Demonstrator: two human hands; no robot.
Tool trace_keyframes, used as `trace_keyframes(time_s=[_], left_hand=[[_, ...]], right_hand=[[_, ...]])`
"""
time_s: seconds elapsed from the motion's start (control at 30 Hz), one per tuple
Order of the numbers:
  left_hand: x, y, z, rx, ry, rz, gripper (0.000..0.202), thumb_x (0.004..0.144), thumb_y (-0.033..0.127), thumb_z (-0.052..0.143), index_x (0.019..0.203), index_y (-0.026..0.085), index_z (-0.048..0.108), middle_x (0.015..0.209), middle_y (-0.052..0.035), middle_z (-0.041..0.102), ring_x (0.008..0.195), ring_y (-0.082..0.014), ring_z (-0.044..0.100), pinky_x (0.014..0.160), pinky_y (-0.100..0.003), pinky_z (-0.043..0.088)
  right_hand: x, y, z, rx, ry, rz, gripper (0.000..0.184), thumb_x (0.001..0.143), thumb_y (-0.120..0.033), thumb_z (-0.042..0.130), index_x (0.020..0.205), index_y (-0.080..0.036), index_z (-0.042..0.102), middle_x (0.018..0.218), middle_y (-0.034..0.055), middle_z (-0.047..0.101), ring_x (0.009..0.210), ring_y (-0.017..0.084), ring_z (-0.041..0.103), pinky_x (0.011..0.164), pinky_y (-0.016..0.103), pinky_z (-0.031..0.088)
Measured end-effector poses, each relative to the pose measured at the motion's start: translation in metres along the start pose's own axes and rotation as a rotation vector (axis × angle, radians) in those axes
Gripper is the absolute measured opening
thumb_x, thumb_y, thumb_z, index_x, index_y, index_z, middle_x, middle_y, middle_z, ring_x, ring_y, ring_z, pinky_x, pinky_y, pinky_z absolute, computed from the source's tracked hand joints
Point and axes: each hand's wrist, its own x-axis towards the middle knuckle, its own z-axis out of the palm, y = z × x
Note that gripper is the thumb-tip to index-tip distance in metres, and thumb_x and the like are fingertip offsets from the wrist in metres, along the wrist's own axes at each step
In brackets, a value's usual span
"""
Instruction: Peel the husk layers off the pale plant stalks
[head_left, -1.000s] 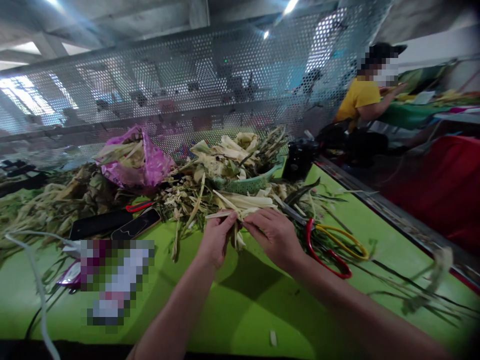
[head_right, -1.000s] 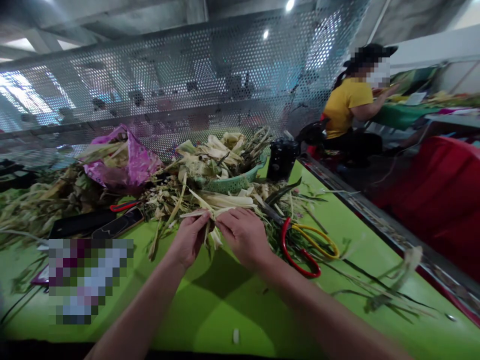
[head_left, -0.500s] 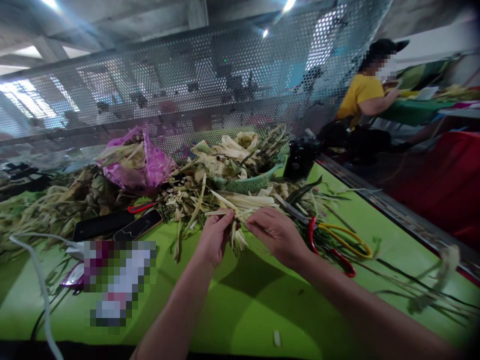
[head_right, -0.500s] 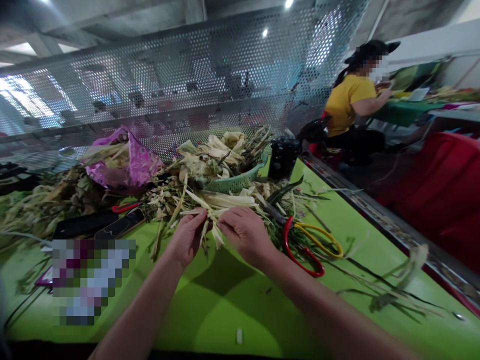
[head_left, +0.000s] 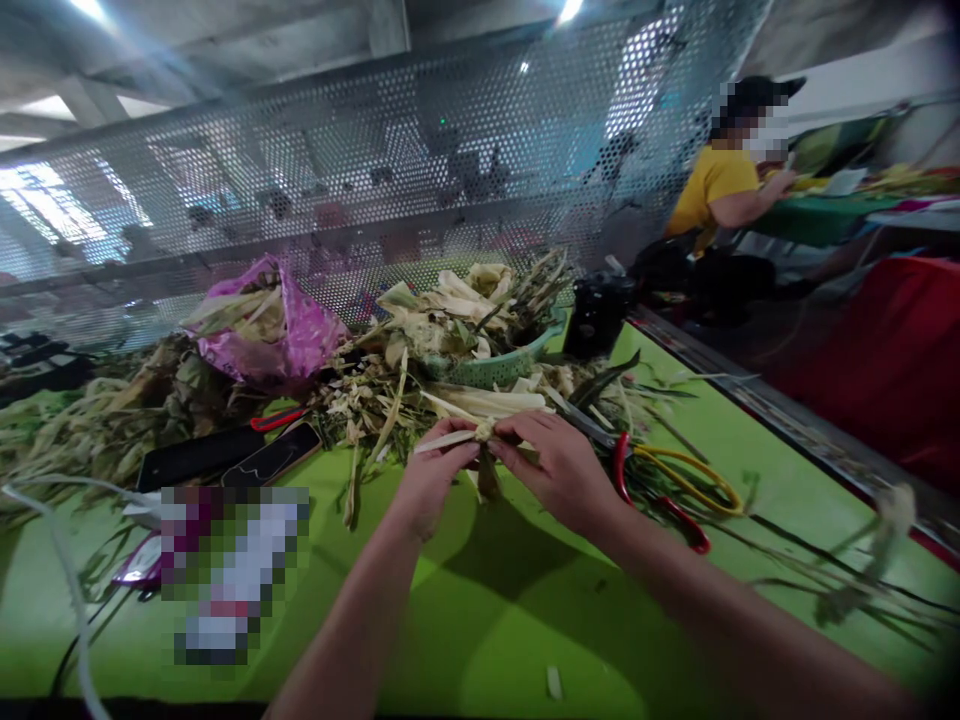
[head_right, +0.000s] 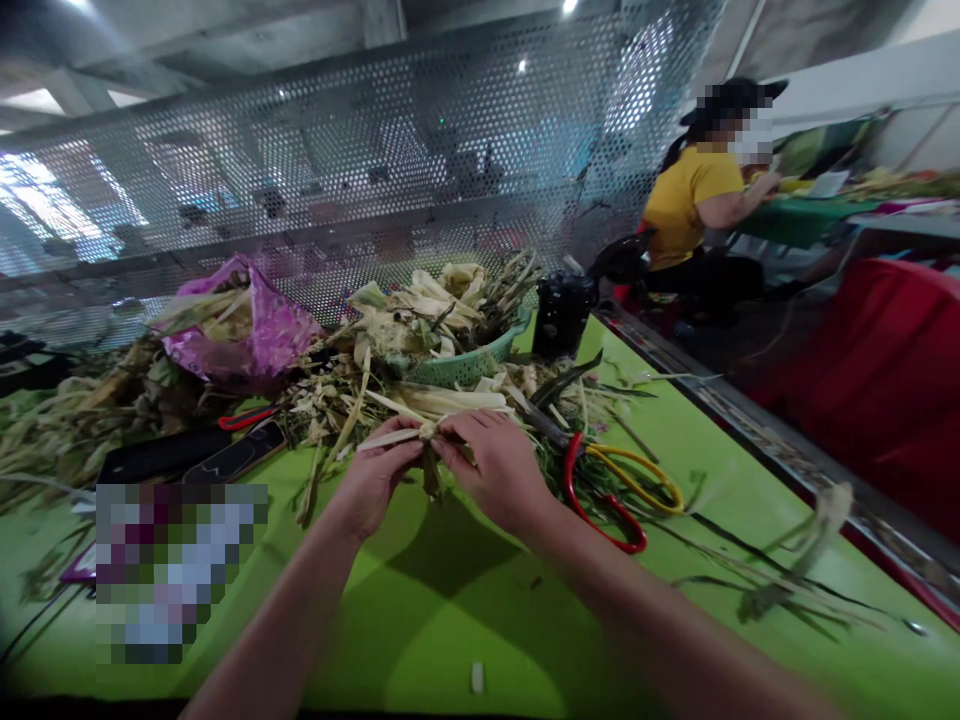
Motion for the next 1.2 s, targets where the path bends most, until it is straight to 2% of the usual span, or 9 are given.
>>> trace_keyframes(time_s=[0.13, 0.23, 0.4, 0.53, 0.67, 0.87, 0.93, 1.1, 1.2], left_hand=[[0.000, 0.000, 0.001, 0.090, -0.024, 0.039, 0.023, 0.070, 0.026, 0.071, 0.088, 0.016, 0.061, 0.084, -0.0016, 0.061, 0.074, -0.0113, 0.055, 0.067, -0.023, 0.045], [0.000, -0.002, 0.002, 0.124, 0.007, 0.045, 0.027, 0.070, 0.030, 0.072, 0.090, 0.016, 0.062, 0.085, -0.0026, 0.063, 0.074, -0.0125, 0.056, 0.067, -0.025, 0.045], [-0.002, -0.008, 0.005, 0.064, 0.050, 0.056, 0.026, 0.070, 0.028, 0.072, 0.092, 0.017, 0.063, 0.087, -0.0035, 0.065, 0.076, -0.0129, 0.057, 0.068, -0.025, 0.045], [-0.001, -0.011, 0.006, -0.037, 0.049, 0.037, 0.021, 0.069, 0.027, 0.072, 0.084, 0.018, 0.059, 0.078, 0.0011, 0.060, 0.071, -0.0097, 0.055, 0.068, -0.022, 0.044], [0.001, -0.012, 0.007, -0.072, 0.056, 0.001, 0.027, 0.067, 0.030, 0.074, 0.082, 0.018, 0.055, 0.074, 0.0023, 0.058, 0.065, -0.0084, 0.053, 0.061, -0.019, 0.042], [0.000, -0.013, 0.005, -0.061, 0.009, -0.020, 0.027, 0.071, 0.032, 0.071, 0.086, 0.019, 0.053, 0.063, 0.0045, 0.052, 0.055, -0.0075, 0.050, 0.048, -0.019, 0.033], [0.000, -0.013, 0.005, -0.018, 0.011, -0.010, 0.025, 0.071, 0.032, 0.070, 0.085, 0.019, 0.053, 0.065, 0.0040, 0.053, 0.056, -0.0079, 0.050, 0.049, -0.019, 0.033], [0.003, -0.016, 0.005, 0.076, 0.006, 0.048, 0.028, 0.070, 0.034, 0.072, 0.085, 0.018, 0.053, 0.071, 0.0030, 0.056, 0.061, -0.0079, 0.049, 0.056, -0.019, 0.037], [0.006, -0.016, 0.004, 0.054, 0.053, 0.055, 0.028, 0.070, 0.035, 0.072, 0.084, 0.018, 0.055, 0.070, 0.0032, 0.057, 0.063, -0.0085, 0.051, 0.059, -0.020, 0.039]], right_hand=[[-0.001, -0.001, 0.005, 0.033, -0.029, 0.056, 0.017, 0.093, -0.026, 0.043, 0.089, -0.019, 0.058, 0.080, 0.0046, 0.064, 0.073, 0.018, 0.057, 0.064, 0.028, 0.040], [-0.002, -0.003, 0.008, 0.032, -0.032, 0.044, 0.018, 0.094, -0.023, 0.039, 0.091, -0.019, 0.057, 0.083, 0.0057, 0.063, 0.076, 0.019, 0.058, 0.067, 0.028, 0.042], [-0.005, -0.005, 0.011, -0.105, -0.057, 0.067, 0.020, 0.094, -0.023, 0.036, 0.092, -0.018, 0.055, 0.084, 0.0067, 0.064, 0.074, 0.019, 0.059, 0.065, 0.028, 0.039], [-0.008, -0.004, 0.013, -0.220, -0.047, 0.056, 0.024, 0.095, -0.031, 0.037, 0.092, -0.018, 0.057, 0.073, 0.0043, 0.065, 0.060, 0.017, 0.056, 0.055, 0.026, 0.030], [-0.007, -0.002, 0.013, -0.295, -0.016, 0.006, 0.028, 0.094, -0.033, 0.039, 0.083, -0.019, 0.061, 0.064, 0.0031, 0.064, 0.054, 0.016, 0.053, 0.054, 0.027, 0.026], [-0.008, 0.003, 0.014, -0.179, -0.014, 0.035, 0.030, 0.094, -0.033, 0.042, 0.075, -0.020, 0.060, 0.063, 0.0006, 0.062, 0.054, 0.013, 0.051, 0.055, 0.024, 0.029], [-0.010, 0.003, 0.014, -0.187, -0.009, 0.032, 0.029, 0.094, -0.032, 0.042, 0.075, -0.020, 0.061, 0.063, 0.0007, 0.063, 0.055, 0.013, 0.051, 0.056, 0.024, 0.029], [-0.011, 0.002, 0.014, -0.365, 0.023, -0.049, 0.022, 0.090, -0.029, 0.048, 0.079, -0.019, 0.065, 0.066, 0.0038, 0.065, 0.059, 0.016, 0.054, 0.059, 0.027, 0.029], [-0.009, 0.000, 0.014, -0.385, 0.058, -0.054, 0.023, 0.089, -0.034, 0.050, 0.081, -0.017, 0.064, 0.070, 0.0055, 0.066, 0.061, 0.017, 0.055, 0.059, 0.028, 0.030]])
